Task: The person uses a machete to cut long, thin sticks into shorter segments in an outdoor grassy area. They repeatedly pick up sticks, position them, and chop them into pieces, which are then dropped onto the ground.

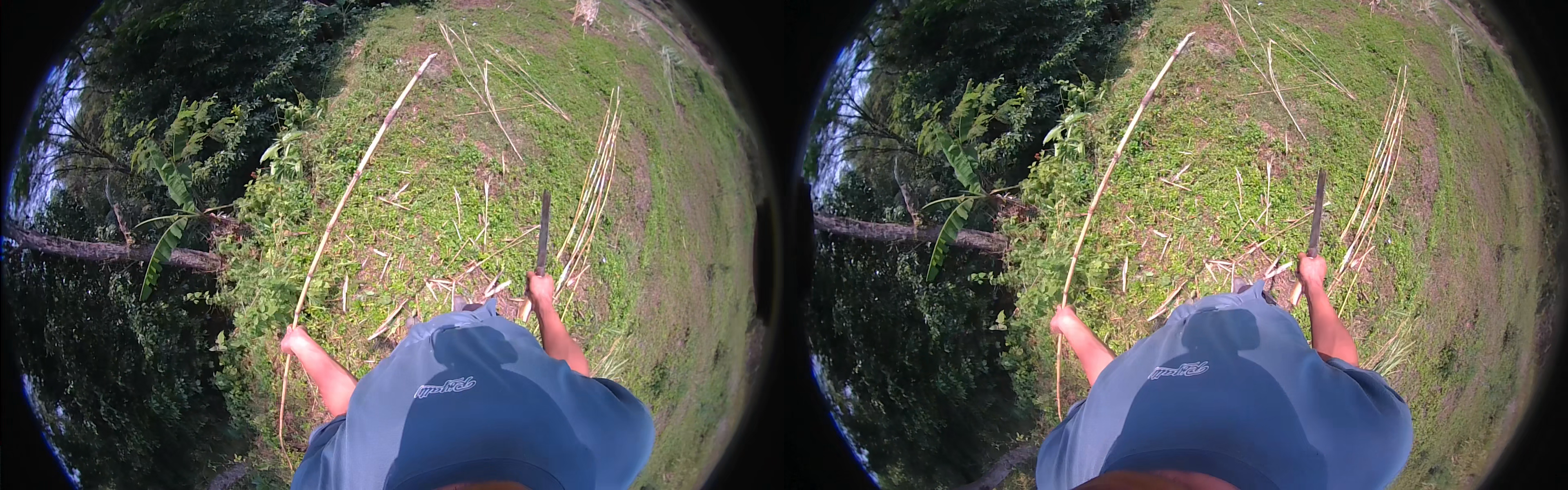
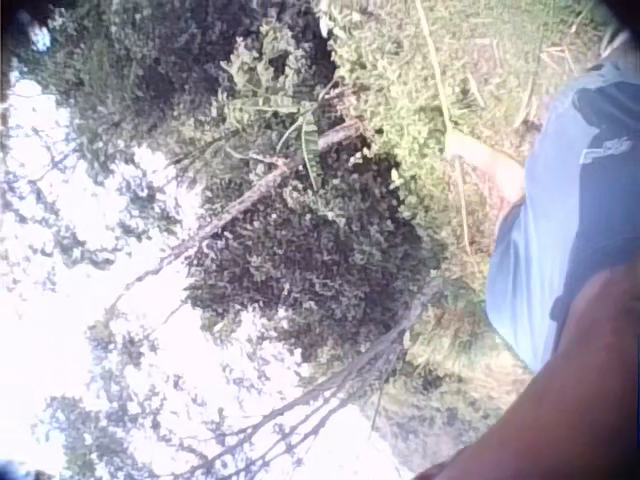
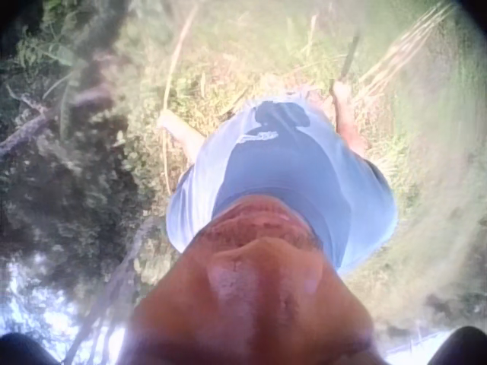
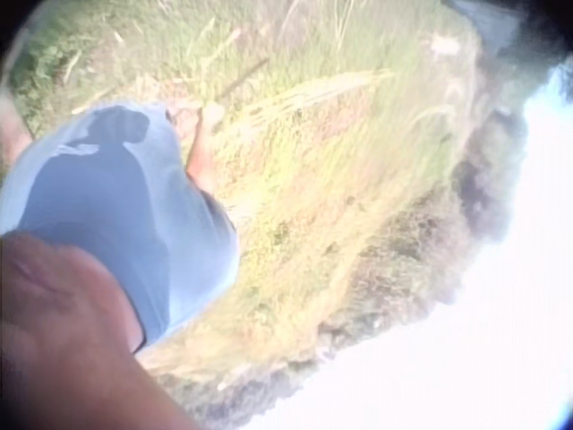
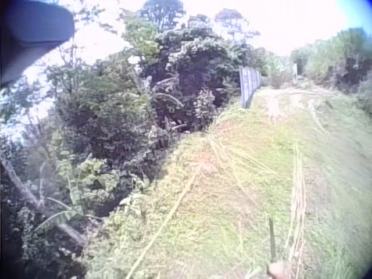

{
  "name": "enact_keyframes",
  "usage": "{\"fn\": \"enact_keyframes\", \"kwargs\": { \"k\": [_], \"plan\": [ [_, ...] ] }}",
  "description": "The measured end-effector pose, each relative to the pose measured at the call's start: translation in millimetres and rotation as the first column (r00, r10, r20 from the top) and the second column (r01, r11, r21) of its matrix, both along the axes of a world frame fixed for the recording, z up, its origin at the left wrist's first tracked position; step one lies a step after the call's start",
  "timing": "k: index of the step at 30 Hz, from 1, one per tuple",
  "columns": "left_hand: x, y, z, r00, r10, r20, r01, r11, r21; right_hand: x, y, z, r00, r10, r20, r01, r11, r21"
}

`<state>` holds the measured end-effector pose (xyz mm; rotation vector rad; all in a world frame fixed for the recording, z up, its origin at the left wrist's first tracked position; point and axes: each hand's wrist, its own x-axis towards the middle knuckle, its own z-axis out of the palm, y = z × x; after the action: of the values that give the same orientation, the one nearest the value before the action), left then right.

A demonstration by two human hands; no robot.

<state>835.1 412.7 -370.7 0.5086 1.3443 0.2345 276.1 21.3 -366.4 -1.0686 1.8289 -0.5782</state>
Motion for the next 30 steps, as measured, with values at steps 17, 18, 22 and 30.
{"fn": "enact_keyframes", "kwargs": {
  "k": [17, 18, 22, 30],
  "plan": [
    [-184, 13, -36, 0.764, -0.593, 0.252, 0.638, 0.754, -0.159, 279, 29, 165, 0.403, 0.282, 0.871, -0.013, 0.953, -0.303],
    [-184, 22, -36, 0.751, -0.615, 0.241, 0.654, 0.743, -0.143, 282, 33, 167, 0.347, 0.261, 0.901, -0.028, 0.963, -0.268],
    [-170, 60, -54, 0.790, -0.596, 0.144, 0.613, 0.766, -0.196, 288, 52, 211, 0.300, 0.038, 0.953, -0.028, 0.999, -0.031],
    [-167, 29, -51, 0.548, -0.821, 0.159, 0.823, 0.497, -0.274, 273, 70, 205, 0.325, 0.279, 0.904, -0.232, 0.950, -0.210]
  ]
}}
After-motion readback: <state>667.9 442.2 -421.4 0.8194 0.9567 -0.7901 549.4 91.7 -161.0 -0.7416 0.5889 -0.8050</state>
